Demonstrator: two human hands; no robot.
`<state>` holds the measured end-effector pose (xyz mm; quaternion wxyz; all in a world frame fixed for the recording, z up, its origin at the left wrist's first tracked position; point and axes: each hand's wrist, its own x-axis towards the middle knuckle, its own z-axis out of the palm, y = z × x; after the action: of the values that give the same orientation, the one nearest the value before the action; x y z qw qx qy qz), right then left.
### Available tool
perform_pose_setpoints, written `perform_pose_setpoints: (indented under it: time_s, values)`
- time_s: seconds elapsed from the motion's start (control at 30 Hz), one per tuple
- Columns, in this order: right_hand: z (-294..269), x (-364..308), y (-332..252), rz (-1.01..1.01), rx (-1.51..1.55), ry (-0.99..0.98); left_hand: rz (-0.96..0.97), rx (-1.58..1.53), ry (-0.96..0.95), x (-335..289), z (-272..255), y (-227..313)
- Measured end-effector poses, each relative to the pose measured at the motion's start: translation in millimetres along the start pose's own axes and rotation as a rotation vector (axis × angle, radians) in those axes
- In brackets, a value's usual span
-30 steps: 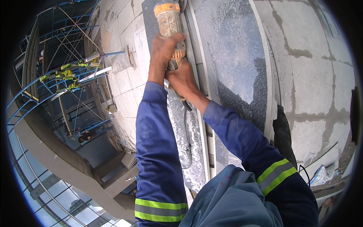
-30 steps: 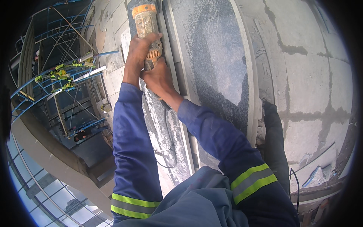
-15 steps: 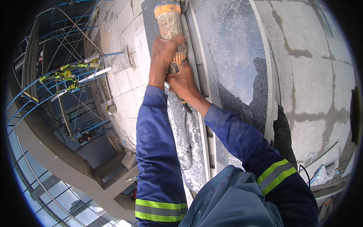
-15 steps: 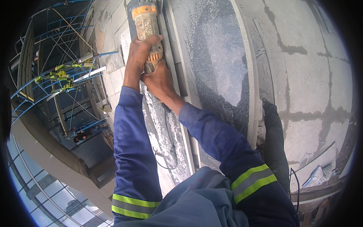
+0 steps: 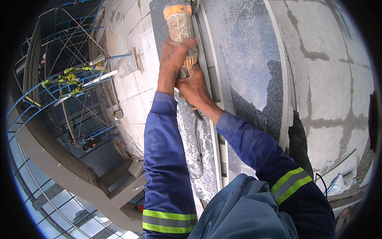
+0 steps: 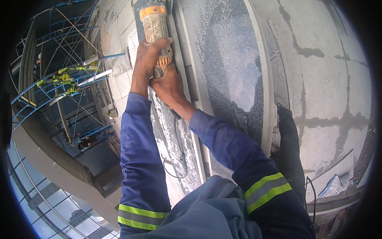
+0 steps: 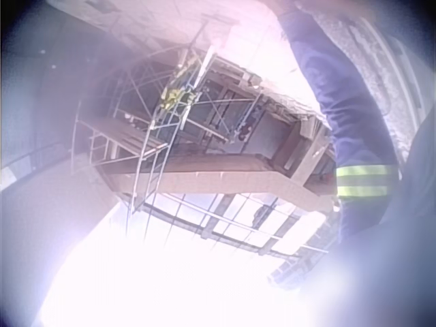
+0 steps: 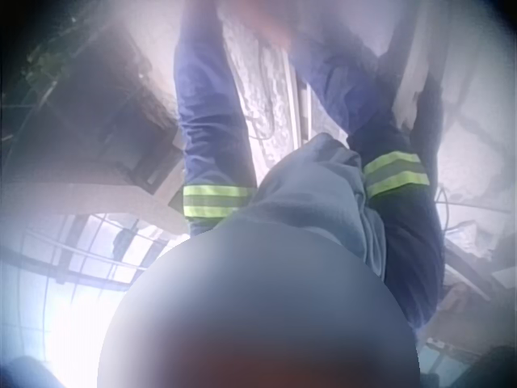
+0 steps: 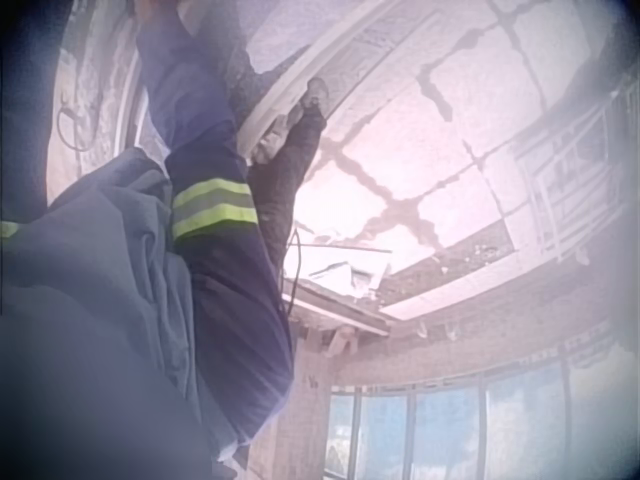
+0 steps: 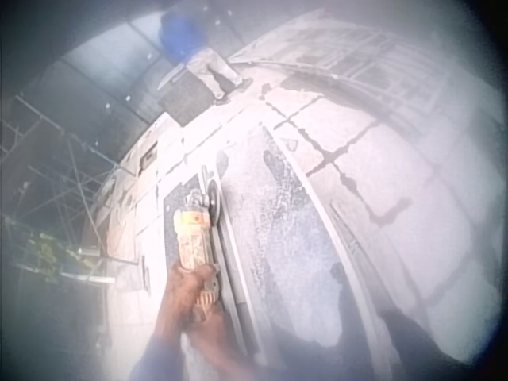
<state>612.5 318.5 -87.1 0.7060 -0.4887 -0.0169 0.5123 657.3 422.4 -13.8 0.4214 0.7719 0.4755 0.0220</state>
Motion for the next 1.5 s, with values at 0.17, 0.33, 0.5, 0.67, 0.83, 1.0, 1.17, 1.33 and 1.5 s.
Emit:
perform_pose_setpoints:
  time_s: [0.17, 0.33, 0.5, 0.67, 0.83, 1.0, 1.17, 1.33, 1.5]
  values:
    - [11.1, 0.5, 10.2, -0.096, 0.028, 0.087, 0.011, -0.012, 0.018, -5.0, -0.7, 2.5]
    - [11.7, 12.7, 21.6, -0.175, 0.004, 0.116, 0.013, 0.039, -0.007, 1.3, -0.4, 4.0]
    - [9.4, 16.7, 9.5, -0.143, 0.091, 0.053, -0.014, 0.027, -0.014, 17.6, -5.3, -0.9]
    - [6.4, 16.7, -13.5, -0.031, 0.085, 0.021, -0.019, -0.028, -0.013, 29.3, -6.6, -4.5]
    - [4.8, 15.0, -14.7, -0.023, 0.105, 0.028, -0.046, -0.026, -0.006, 31.7, -6.3, -5.4]
    - [3.6, 5.0, 1.8, -0.128, 0.106, 0.028, -0.002, -0.004, -0.011, 8.7, -0.1, -2.7]
    - [6.3, 5.2, 10.2, -0.155, 0.088, 0.05, -0.007, -0.012, 0.019, 4.1, 0.7, -2.2]
    - [4.4, 17.7, 9.6, -0.186, 0.081, 0.078, -0.021, 0.017, -0.006, 20.2, 1.8, -2.2]
    - [5.7, 12.7, -12.4, -0.075, 0.142, 0.008, -0.068, -0.016, -0.018, 29.3, -9.7, -5.0]
